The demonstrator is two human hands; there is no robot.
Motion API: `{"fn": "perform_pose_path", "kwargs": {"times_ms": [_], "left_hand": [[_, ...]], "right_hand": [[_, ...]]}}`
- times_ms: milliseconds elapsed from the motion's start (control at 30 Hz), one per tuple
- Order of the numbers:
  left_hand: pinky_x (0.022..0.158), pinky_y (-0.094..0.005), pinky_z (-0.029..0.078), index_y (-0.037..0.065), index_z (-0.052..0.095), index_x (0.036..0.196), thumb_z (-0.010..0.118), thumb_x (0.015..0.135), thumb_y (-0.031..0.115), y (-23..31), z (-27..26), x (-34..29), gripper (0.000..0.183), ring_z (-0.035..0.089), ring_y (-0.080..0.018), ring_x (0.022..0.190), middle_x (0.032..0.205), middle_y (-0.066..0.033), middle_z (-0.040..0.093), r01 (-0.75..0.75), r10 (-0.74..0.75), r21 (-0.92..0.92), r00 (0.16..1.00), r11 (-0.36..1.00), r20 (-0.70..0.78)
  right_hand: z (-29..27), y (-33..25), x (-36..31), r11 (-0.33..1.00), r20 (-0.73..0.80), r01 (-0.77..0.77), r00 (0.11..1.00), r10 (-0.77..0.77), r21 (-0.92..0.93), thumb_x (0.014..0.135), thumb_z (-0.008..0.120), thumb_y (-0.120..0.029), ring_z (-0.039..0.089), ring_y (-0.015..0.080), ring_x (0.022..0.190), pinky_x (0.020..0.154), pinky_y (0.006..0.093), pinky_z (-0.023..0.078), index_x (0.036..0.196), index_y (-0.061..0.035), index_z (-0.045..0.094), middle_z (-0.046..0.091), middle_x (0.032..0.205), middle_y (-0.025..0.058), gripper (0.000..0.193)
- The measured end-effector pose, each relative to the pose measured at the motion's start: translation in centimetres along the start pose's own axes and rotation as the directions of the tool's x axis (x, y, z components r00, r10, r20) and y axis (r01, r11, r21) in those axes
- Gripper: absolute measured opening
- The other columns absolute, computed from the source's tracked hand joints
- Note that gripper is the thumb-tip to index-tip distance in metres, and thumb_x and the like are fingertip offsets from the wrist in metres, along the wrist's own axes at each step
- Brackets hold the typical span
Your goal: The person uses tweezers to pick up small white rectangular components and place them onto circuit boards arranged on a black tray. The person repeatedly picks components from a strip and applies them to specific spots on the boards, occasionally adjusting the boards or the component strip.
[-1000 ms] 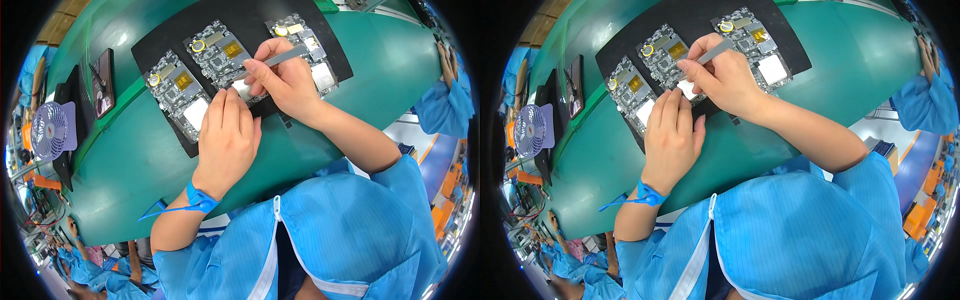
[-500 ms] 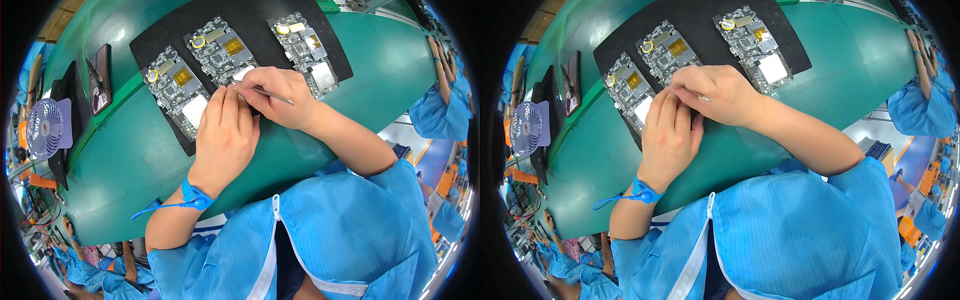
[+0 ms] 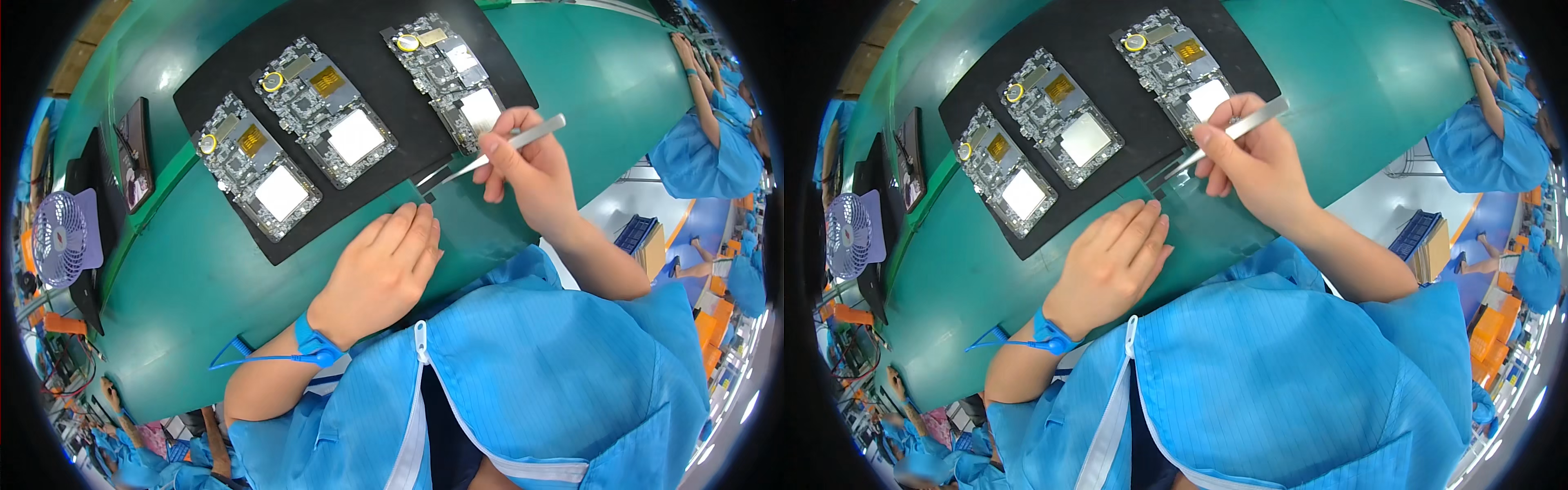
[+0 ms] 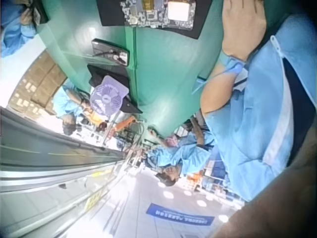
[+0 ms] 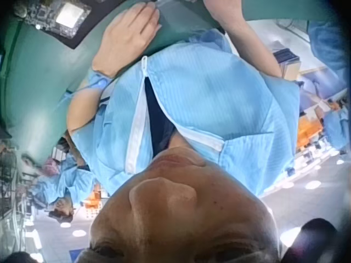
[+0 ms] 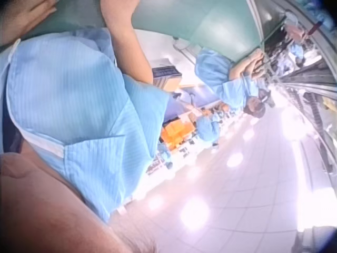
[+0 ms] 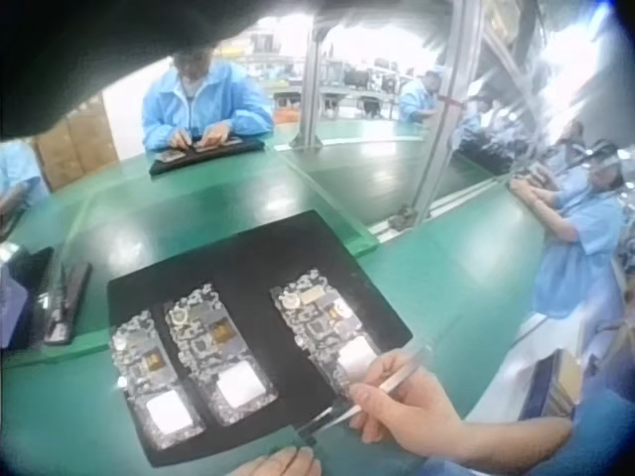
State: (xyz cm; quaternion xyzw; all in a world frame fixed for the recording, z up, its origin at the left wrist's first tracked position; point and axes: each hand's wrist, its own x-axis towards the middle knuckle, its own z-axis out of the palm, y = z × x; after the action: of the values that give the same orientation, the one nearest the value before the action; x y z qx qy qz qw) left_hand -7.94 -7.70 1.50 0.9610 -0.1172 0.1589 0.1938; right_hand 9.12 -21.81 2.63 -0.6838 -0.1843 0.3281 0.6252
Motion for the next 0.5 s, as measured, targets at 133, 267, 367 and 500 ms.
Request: {"fn": "perform_pose_path", "kwargs": {"times_ms": [133, 267, 367, 500], "left_hand": [[0.084, -0.0378, 0.052, -0.004, 0.063, 0.107, 0.075, 0.073, 0.011, 0.9, 0.7, 0.0, 0.04, 0.059, -0.0306, 0.104, 0.11, -0.0178, 0.061, 0.034, -0.035, 0.033, 0.999, 0.999, 0.03], [0.085, -0.0383, 0.052, -0.001, 0.061, 0.112, 0.075, 0.073, 0.012, 0.9, 0.9, -0.2, 0.043, 0.057, -0.0322, 0.108, 0.113, -0.0187, 0.058, 0.092, -0.093, 0.02, 0.995, 0.996, 0.039], [0.084, -0.0383, 0.052, 0.0, 0.061, 0.114, 0.075, 0.073, 0.013, 0.7, 0.9, -0.2, 0.044, 0.056, -0.0326, 0.108, 0.114, -0.0186, 0.058, 0.078, -0.079, 0.018, 0.995, 0.997, 0.061], [0.084, -0.0378, 0.052, 0.0, 0.062, 0.112, 0.074, 0.074, 0.014, 0.6, 0.6, -0.1, 0.042, 0.057, -0.0317, 0.107, 0.113, -0.0183, 0.059, 0.064, -0.066, 0.029, 0.996, 0.998, 0.065]], "right_hand": [[0.2, 1.4, -1.3, 0.999, 0.002, -0.043, 0.999, 0.043, -0.02, 0.093, 0.062, -0.017, 0.058, 0.0064, 0.055, 0.048, 0.0187, 0.045, 0.099, -0.0042, 0.049, 0.061, 0.071, 0.0038, 0.02], [0.9, 2.0, -1.4, 0.999, 0.012, 0.032, 0.999, -0.032, -0.035, 0.093, 0.063, -0.017, 0.059, 0.0055, 0.061, 0.05, 0.0186, 0.046, 0.099, -0.004, 0.049, 0.06, 0.073, 0.0033, 0.02], [1.0, 2.0, -1.3, 0.999, 0.04, 0.032, 0.999, -0.03, -0.038, 0.092, 0.063, -0.016, 0.06, 0.0054, 0.065, 0.051, 0.0188, 0.047, 0.1, -0.0036, 0.049, 0.06, 0.076, 0.0033, 0.02], [0.5, 1.2, -0.9, 0.998, 0.098, -0.059, 0.993, 0.061, -0.022, 0.093, 0.063, -0.016, 0.06, 0.0054, 0.067, 0.052, 0.0193, 0.049, 0.1, -0.003, 0.049, 0.06, 0.077, 0.0029, 0.02]]}}
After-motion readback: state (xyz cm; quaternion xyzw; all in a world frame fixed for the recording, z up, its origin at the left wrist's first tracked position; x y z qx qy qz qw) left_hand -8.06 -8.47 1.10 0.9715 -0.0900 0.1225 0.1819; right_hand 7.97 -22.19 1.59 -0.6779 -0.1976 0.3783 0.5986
